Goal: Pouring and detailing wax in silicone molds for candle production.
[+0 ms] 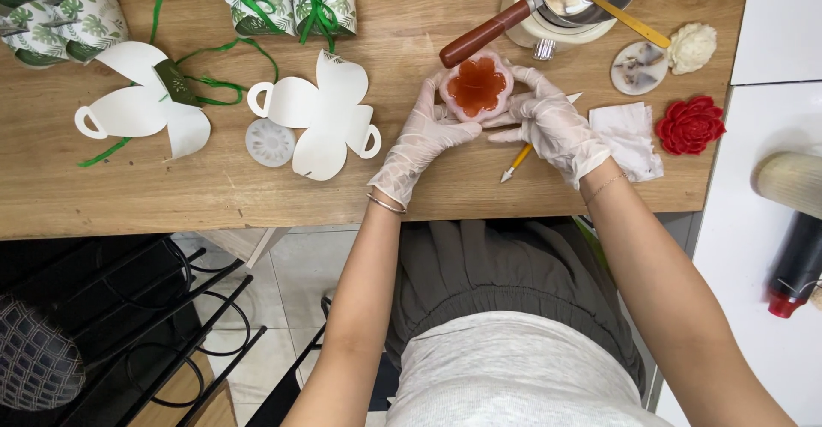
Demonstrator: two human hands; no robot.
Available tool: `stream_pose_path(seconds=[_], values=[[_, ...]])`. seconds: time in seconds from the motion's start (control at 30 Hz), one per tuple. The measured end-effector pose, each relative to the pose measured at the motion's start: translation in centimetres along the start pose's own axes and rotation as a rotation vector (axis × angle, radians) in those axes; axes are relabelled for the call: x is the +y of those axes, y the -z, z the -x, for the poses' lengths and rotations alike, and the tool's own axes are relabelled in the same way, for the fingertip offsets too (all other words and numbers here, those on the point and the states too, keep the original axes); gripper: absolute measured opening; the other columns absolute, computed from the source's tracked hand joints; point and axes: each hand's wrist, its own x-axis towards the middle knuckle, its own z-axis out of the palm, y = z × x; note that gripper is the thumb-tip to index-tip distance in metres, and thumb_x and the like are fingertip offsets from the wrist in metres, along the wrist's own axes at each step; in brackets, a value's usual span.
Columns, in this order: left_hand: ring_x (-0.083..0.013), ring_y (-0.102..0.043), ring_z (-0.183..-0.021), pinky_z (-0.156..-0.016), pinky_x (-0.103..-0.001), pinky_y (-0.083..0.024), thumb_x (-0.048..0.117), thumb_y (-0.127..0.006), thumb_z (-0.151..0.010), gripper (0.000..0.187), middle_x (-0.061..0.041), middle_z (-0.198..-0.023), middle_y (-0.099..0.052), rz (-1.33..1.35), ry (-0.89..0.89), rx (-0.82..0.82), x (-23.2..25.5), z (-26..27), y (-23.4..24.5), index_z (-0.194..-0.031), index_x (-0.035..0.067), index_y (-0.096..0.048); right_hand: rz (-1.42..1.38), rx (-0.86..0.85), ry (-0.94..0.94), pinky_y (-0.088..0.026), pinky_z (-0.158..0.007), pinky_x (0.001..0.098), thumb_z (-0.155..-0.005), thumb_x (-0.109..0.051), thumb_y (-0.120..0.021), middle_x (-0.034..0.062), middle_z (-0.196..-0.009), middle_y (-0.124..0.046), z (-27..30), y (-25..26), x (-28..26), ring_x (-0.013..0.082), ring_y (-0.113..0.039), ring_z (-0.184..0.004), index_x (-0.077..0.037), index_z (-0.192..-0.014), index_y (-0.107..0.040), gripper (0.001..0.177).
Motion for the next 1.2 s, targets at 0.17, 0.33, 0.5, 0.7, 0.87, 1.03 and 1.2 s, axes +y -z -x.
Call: stream_pose_path(seconds=[0.17,0.33,0.5,0.7,0.87,1.03,1.2], values=[[-0.0193,-0.071,-0.109,-0.094,-0.033,-0.059,-0.001,-0.086,-0.072,0.104,-0.015,-0.116,-0.071,0.067,-0.029,-0.045,0.3,0.3,0.1,-0.156,0.009,-0.026,0.006,-0.004,0.01,-0.066,-0.082,0.0483,-0.087,0.013,-0.04,0.026,-0.125,-0.064,0.2,-0.2,0.0,0.0361,-0.073,-0.103,-0.003,-0.154,-0.031,0.07],[-0.0175,-0.074,-0.102,-0.089,-0.031,-0.062,0.001,-0.086,-0.071,0.103,-0.012,-0.106,-0.073,-0.003,-0.006,-0.011,0.5,0.3,-0.1,-0.155,0.009,-0.028,0.015,0.012,0.011,-0.065,-0.083,0.0491,-0.086,0.015,-0.038,0.0269,-0.123,-0.064,0.4,-0.4,0.0,0.0365,-0.073,-0.103,-0.003,-0.154,-0.032,0.071],[-0.0176,-0.073,-0.102,-0.088,-0.032,-0.062,0.0,-0.085,-0.071,0.101,-0.01,-0.108,-0.072,-0.028,-0.02,-0.002,0.4,0.5,0.0,-0.155,0.008,-0.03,-0.005,0.021,0.004,-0.065,-0.085,0.0501,-0.085,0.015,-0.038,0.0265,-0.122,-0.065,0.8,-0.5,0.1,0.0373,-0.073,-0.106,-0.002,-0.154,-0.033,0.071],[-0.0176,-0.074,-0.104,-0.089,-0.031,-0.063,-0.002,-0.082,-0.072,0.099,-0.01,-0.11,-0.072,0.015,-0.019,-0.025,0.3,0.6,-0.1,-0.155,0.009,-0.029,-0.035,-0.005,0.021,-0.065,-0.086,0.0512,-0.083,0.015,-0.039,0.0269,-0.122,-0.065,1.2,-0.4,0.6,0.0389,-0.072,-0.108,-0.001,-0.153,-0.032,0.073],[-0.0185,-0.074,-0.103,-0.086,-0.031,-0.063,-0.005,-0.08,-0.073,0.1,-0.013,-0.109,-0.072,-0.011,0.001,-0.024,0.6,0.9,-0.1,-0.157,0.009,-0.028,-0.045,-0.02,0.032,-0.065,-0.086,0.051,-0.082,0.015,-0.038,0.0285,-0.124,-0.064,1.5,-0.3,0.9,0.0405,-0.071,-0.109,-0.001,-0.153,-0.032,0.073],[-0.0175,-0.072,-0.105,-0.088,-0.031,-0.063,-0.006,-0.079,-0.072,0.101,-0.013,-0.113,-0.07,0.022,-0.025,-0.061,0.5,0.9,0.0,-0.158,0.009,-0.027,-0.045,-0.018,0.036,-0.065,-0.085,0.0502,-0.082,0.015,-0.037,0.0297,-0.127,-0.064,1.8,-0.3,1.2,0.0416,-0.071,-0.11,-0.002,-0.151,-0.034,0.071],[-0.0164,-0.072,-0.104,-0.089,-0.031,-0.062,-0.007,-0.079,-0.075,0.097,-0.013,-0.114,-0.07,-0.017,-0.007,-0.073,1.1,1.4,-0.1,-0.156,0.008,-0.029,-0.049,-0.02,0.045,-0.065,-0.086,0.0487,-0.085,0.014,-0.037,0.0308,-0.127,-0.062,2.1,-0.3,1.5,0.0416,-0.07,-0.111,-0.001,-0.151,-0.035,0.068]])
